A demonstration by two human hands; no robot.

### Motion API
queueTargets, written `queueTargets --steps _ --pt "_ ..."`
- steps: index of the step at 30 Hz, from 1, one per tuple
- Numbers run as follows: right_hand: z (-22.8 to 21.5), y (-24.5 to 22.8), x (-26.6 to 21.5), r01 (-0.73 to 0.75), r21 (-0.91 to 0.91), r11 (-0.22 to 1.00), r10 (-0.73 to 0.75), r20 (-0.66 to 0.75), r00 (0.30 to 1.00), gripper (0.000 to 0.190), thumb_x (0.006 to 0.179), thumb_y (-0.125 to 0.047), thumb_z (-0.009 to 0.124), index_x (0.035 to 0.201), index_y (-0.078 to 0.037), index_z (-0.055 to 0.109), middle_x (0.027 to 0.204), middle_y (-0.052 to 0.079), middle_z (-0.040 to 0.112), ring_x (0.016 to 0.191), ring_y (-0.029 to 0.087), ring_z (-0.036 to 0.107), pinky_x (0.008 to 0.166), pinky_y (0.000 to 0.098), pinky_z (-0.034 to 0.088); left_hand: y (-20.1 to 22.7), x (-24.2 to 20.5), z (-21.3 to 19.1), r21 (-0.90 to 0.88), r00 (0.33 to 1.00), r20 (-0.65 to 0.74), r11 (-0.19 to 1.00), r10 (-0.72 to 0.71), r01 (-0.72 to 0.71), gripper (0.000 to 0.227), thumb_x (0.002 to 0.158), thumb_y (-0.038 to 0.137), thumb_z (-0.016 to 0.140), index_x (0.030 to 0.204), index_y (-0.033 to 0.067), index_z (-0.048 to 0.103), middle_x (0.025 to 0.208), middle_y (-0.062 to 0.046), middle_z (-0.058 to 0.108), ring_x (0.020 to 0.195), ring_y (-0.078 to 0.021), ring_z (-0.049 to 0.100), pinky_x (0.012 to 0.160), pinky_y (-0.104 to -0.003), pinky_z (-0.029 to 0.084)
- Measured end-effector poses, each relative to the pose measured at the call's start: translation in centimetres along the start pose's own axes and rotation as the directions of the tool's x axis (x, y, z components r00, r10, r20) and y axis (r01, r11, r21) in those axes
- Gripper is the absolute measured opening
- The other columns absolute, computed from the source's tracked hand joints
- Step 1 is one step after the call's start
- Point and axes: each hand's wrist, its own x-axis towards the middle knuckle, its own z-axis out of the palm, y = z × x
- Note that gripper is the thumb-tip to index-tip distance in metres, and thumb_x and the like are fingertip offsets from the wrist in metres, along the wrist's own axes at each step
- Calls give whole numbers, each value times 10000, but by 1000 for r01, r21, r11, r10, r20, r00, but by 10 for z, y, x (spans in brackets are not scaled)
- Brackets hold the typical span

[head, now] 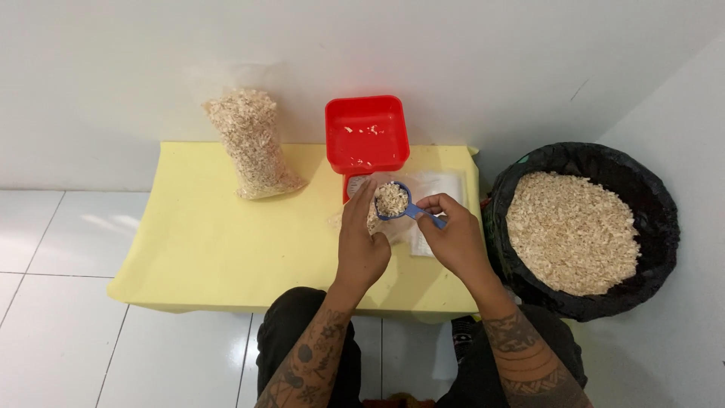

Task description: The person is scooping wood shavings from a large bin into small plastic bags using a blue scoop, then weighing the bags on a red scale.

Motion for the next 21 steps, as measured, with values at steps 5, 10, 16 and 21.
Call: queueTargets --steps 5,10,16,21 --pt "-5 -13 -12 210 -167 963 -222 -59 973 244 848 -113 701 1087 -138 744 905 99 742 698 248 671 634 361 524 16 3 2 -3 998 29 998 59 -59 959 586 -140 404 1528 39 427 1530 -222 447 1447 -430 382 1212 -524 293" --pt "-8 -11 -17 417 -211 884 -440 -73 895 168 884 -79 748 1037 -147 757 860 85 743 777 270 714 711 360 575 25 4 2 -55 995 37 994 93 -91 958 575 -158 404 1519 6 430 1513 -254 460 1438 -455 391 1214 -545 286" --pt "-11 -16 -19 429 -158 889 -436 -5 900 127 971 -117 682 1041 -152 781 929 87 784 883 333 737 783 425 581 21 5 2 -81 994 38 992 99 -96 955 600 -154 403 1539 20 402 1530 -238 439 1458 -441 362 1222 -550 264" --pt "-17 -9 -11 344 -307 887 -294 200 935 178 1035 -184 560 1130 -163 709 911 149 733 845 397 733 737 498 581 17 7 -4 -83 1000 4 997 -8 8 953 630 -153 404 1565 32 366 1566 -258 383 1488 -448 309 1235 -537 252"
